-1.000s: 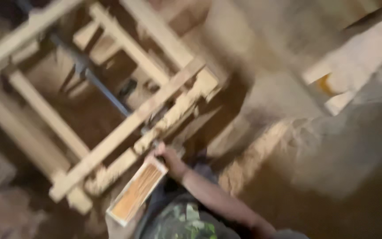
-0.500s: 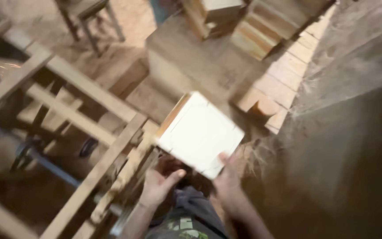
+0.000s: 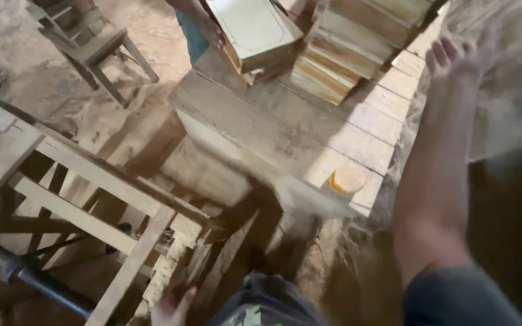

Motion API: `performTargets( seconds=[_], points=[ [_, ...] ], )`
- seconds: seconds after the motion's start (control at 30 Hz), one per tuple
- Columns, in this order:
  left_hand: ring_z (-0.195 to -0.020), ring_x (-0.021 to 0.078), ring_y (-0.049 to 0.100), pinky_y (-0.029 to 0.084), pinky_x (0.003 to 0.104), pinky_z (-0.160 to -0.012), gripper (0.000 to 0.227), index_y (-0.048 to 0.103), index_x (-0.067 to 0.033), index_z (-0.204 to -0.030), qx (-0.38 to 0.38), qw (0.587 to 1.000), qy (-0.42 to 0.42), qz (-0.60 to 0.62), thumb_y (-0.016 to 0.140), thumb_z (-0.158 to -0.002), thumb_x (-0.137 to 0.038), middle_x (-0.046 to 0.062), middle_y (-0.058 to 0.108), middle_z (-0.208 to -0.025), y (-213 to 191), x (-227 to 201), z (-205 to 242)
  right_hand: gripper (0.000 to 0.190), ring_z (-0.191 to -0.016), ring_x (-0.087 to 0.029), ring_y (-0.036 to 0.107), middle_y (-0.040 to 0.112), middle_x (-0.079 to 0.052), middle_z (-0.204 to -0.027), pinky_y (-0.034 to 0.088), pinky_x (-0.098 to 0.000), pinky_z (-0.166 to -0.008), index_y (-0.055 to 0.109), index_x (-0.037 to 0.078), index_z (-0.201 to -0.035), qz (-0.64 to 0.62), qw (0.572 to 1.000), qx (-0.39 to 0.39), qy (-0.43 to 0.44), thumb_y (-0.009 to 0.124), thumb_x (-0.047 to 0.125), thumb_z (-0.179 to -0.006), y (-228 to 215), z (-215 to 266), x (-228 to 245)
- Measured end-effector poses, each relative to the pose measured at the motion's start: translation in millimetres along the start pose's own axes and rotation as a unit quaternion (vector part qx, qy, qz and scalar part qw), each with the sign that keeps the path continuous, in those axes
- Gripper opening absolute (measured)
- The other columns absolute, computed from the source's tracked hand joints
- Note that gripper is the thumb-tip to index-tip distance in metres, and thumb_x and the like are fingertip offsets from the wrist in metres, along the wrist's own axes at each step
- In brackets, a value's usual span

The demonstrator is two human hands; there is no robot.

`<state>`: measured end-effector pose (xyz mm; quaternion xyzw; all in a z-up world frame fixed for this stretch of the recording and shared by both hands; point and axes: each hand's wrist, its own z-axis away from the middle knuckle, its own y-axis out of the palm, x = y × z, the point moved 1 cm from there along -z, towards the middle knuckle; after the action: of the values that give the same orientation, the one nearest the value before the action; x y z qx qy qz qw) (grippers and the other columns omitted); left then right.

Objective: The person repeatedly presses rectangular wooden blocks against a rotating spindle sander to smooth their edges. They handle the blocks one at a time, rotating them to contact different sides, and place finished pieces onto a nearby stack.

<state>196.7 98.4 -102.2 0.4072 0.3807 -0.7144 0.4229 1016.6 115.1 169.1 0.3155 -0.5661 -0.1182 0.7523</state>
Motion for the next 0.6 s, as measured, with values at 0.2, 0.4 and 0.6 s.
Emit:
performTargets(
  seconds=[0.2,0.4,0.6],
  points=[
    [-0.105,0.0289,0.075,0.057,0.042,-0.095,0.055,0.064,0.0061,-0.123,-0.029,0.996,-0.061,-0.05,0.083,-0.077,-0.018,0.022,0.077,-0.107,-35.5,50.1,15.5,0.08,-0.126,-0.029,0.055,0.047,-0.021,-0.15,0.051,-0.0469,-0.107,0.041,-0.008,-0.15,0.261,0.938,0.065,-0.218,0.069,0.048,-0.1,-150.6,138.7,-173.1],
    [-0.102,0.026,0.075,0.058,0.039,-0.096,0.047,0.067,0.0067,-0.12,-0.071,0.993,-0.01,-0.094,0.082,-0.082,-0.017,0.02,0.077,-0.105,-77.3,71.4,43.3,0.129,-0.145,-0.045,0.027,0.028,-0.026,-0.161,0.03,-0.0603,-0.114,0.034,0.007,-0.156,0.864,0.498,0.02,-0.077,0.097,0.06,-0.056,-206.7,206.0,-234.7],
    [-0.105,0.0216,0.074,0.056,0.035,-0.096,0.047,0.063,0.0085,-0.125,-0.105,0.992,0.007,-0.067,0.077,-0.089,-0.018,0.018,0.076,-0.112,-140.8,64.9,106.5,0.097,-0.123,-0.04,0.059,0.059,-0.023,-0.138,0.051,-0.0549,-0.103,0.047,0.008,-0.151,0.588,0.796,0.142,0.005,0.089,0.041,-0.07,-209.8,211.9,-207.2]
  ],
)
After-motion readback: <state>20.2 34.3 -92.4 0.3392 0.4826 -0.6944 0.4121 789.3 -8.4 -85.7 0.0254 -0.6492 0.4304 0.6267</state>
